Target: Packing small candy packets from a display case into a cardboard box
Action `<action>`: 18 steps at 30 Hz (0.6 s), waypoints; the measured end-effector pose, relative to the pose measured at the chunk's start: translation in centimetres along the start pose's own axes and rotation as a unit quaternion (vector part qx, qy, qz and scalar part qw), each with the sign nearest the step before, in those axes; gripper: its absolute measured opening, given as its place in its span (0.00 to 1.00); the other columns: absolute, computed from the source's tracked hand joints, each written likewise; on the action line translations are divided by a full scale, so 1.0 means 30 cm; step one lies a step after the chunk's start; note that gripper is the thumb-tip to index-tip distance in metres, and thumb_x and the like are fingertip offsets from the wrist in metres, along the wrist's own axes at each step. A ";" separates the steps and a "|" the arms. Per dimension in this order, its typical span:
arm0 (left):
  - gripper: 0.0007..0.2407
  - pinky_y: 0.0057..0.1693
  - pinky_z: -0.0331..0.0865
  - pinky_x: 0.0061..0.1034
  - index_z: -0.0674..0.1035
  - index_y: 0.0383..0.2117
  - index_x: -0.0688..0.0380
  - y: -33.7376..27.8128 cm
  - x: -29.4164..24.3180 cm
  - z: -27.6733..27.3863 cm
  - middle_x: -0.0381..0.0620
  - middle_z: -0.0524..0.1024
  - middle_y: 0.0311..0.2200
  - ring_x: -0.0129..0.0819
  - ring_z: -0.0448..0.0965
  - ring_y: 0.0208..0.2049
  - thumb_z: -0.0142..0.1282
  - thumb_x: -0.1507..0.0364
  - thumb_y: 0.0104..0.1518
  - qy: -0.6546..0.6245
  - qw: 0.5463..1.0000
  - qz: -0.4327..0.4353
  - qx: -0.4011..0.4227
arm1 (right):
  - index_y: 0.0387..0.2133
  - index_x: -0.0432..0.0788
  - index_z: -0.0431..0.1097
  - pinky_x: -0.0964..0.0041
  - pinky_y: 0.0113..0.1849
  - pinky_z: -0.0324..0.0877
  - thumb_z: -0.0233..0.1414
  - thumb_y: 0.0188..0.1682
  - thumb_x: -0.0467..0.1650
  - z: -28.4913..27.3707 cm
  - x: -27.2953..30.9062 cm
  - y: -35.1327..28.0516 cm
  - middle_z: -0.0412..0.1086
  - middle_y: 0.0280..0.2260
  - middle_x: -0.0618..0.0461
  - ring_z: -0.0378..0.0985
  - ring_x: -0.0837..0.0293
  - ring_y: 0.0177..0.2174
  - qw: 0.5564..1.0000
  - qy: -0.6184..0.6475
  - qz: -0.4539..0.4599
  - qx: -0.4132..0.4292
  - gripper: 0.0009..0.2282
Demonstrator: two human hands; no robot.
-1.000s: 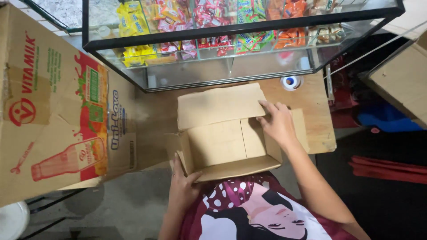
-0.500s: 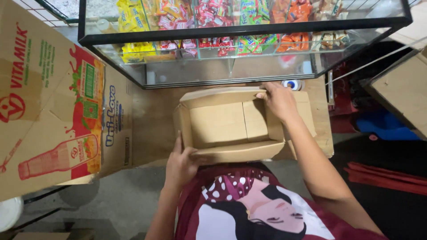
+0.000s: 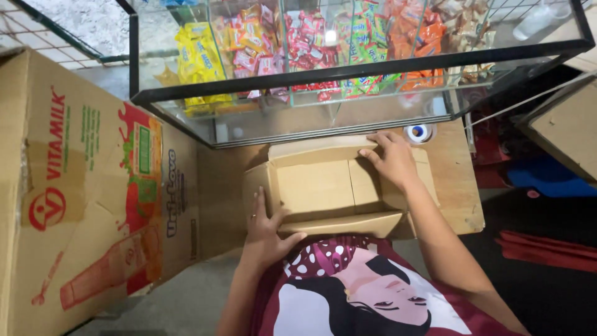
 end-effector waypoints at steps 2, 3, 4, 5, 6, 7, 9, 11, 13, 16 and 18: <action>0.23 0.65 0.53 0.55 0.83 0.37 0.54 0.032 -0.037 -0.021 0.75 0.47 0.66 0.75 0.49 0.66 0.77 0.58 0.35 0.005 1.000 0.029 -0.009 | 0.45 0.41 0.76 0.47 0.47 0.70 0.62 0.46 0.40 -0.001 0.004 0.000 0.74 0.45 0.41 0.76 0.39 0.45 1.000 -0.003 0.009 0.002 0.19; 0.24 0.65 0.51 0.56 0.83 0.38 0.55 0.044 -0.061 -0.033 0.75 0.47 0.66 0.77 0.48 0.66 0.76 0.59 0.35 0.012 0.998 0.056 -0.019 | 0.46 0.41 0.76 0.47 0.48 0.70 0.62 0.45 0.41 0.000 0.006 -0.003 0.74 0.45 0.41 0.76 0.39 0.46 1.000 -0.003 0.016 0.005 0.20; 0.24 0.65 0.51 0.56 0.83 0.38 0.55 0.060 -0.072 -0.024 0.75 0.47 0.66 0.77 0.48 0.66 0.76 0.59 0.35 0.011 0.998 0.058 -0.018 | 0.46 0.41 0.76 0.47 0.48 0.70 0.62 0.45 0.41 0.004 0.007 -0.006 0.74 0.45 0.41 0.76 0.39 0.46 1.000 -0.004 0.018 0.004 0.20; 0.22 0.66 0.51 0.56 0.83 0.38 0.56 0.076 -0.093 -0.024 0.74 0.50 0.65 0.77 0.49 0.66 0.75 0.61 0.38 -0.007 0.995 0.087 -0.041 | 0.46 0.41 0.76 0.48 0.49 0.70 0.63 0.45 0.41 0.010 0.009 -0.004 0.73 0.46 0.40 0.75 0.39 0.46 1.000 -0.004 0.016 0.002 0.21; 0.19 0.66 0.52 0.56 0.83 0.38 0.57 0.089 -0.113 -0.024 0.72 0.53 0.65 0.77 0.50 0.67 0.73 0.63 0.41 -0.024 0.991 0.116 -0.064 | 0.46 0.40 0.76 0.48 0.49 0.70 0.63 0.45 0.41 0.015 0.011 -0.004 0.73 0.46 0.38 0.75 0.39 0.47 1.000 -0.003 0.015 0.000 0.21; 0.19 0.66 0.52 0.56 0.83 0.38 0.57 0.108 -0.121 -0.008 0.72 0.53 0.65 0.77 0.50 0.67 0.73 0.63 0.41 -0.025 0.991 0.117 -0.063 | 0.46 0.40 0.76 0.48 0.49 0.70 0.63 0.45 0.41 0.022 0.021 -0.009 0.73 0.46 0.38 0.75 0.39 0.47 1.000 -0.004 0.016 0.001 0.21; 0.15 0.69 0.60 0.49 0.82 0.42 0.58 0.135 -0.148 0.001 0.64 0.63 0.65 0.63 0.63 0.67 0.69 0.66 0.52 -0.031 0.981 0.154 -0.114 | 0.46 0.40 0.76 0.48 0.52 0.67 0.62 0.46 0.40 0.034 0.058 -0.020 0.74 0.47 0.39 0.73 0.39 0.50 1.000 0.005 -0.023 -0.007 0.20; 0.13 0.67 0.62 0.46 0.82 0.42 0.58 0.170 -0.202 -0.026 0.63 0.65 0.64 0.61 0.65 0.65 0.68 0.67 0.53 -0.053 0.978 0.161 -0.120 | 0.45 0.40 0.77 0.47 0.52 0.67 0.62 0.45 0.40 0.029 0.082 -0.012 0.74 0.47 0.39 0.73 0.39 0.50 0.999 0.005 -0.032 -0.002 0.20; 0.12 0.65 0.64 0.43 0.83 0.42 0.58 0.195 -0.236 -0.043 0.62 0.66 0.63 0.59 0.67 0.64 0.67 0.68 0.54 -0.075 0.974 0.170 -0.128 | 0.44 0.39 0.77 0.47 0.52 0.66 0.61 0.45 0.40 0.016 0.106 0.000 0.74 0.48 0.40 0.72 0.39 0.50 0.999 0.004 -0.043 0.001 0.19; 0.11 0.64 0.67 0.42 0.83 0.42 0.60 0.216 -0.251 -0.037 0.61 0.69 0.61 0.57 0.71 0.61 0.65 0.71 0.56 -0.132 0.970 0.180 -0.093 | 0.39 0.39 0.78 0.51 0.49 0.69 0.61 0.48 0.37 -0.053 0.170 0.033 0.74 0.45 0.39 0.74 0.41 0.48 0.999 0.035 -0.023 -0.029 0.13; 0.08 0.58 0.72 0.39 0.84 0.40 0.58 0.245 -0.241 -0.011 0.56 0.76 0.54 0.52 0.79 0.52 0.63 0.71 0.56 -0.172 0.972 0.156 -0.040 | 0.38 0.39 0.78 0.54 0.46 0.71 0.59 0.51 0.32 -0.156 0.247 0.068 0.75 0.39 0.43 0.77 0.43 0.43 0.991 0.091 0.015 -0.101 0.09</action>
Point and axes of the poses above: each hand's wrist, its own y-axis towards the middle knuckle, its own z-axis out of the palm, x = y × z, the point moved 6 cm from there along y, towards the middle knuckle
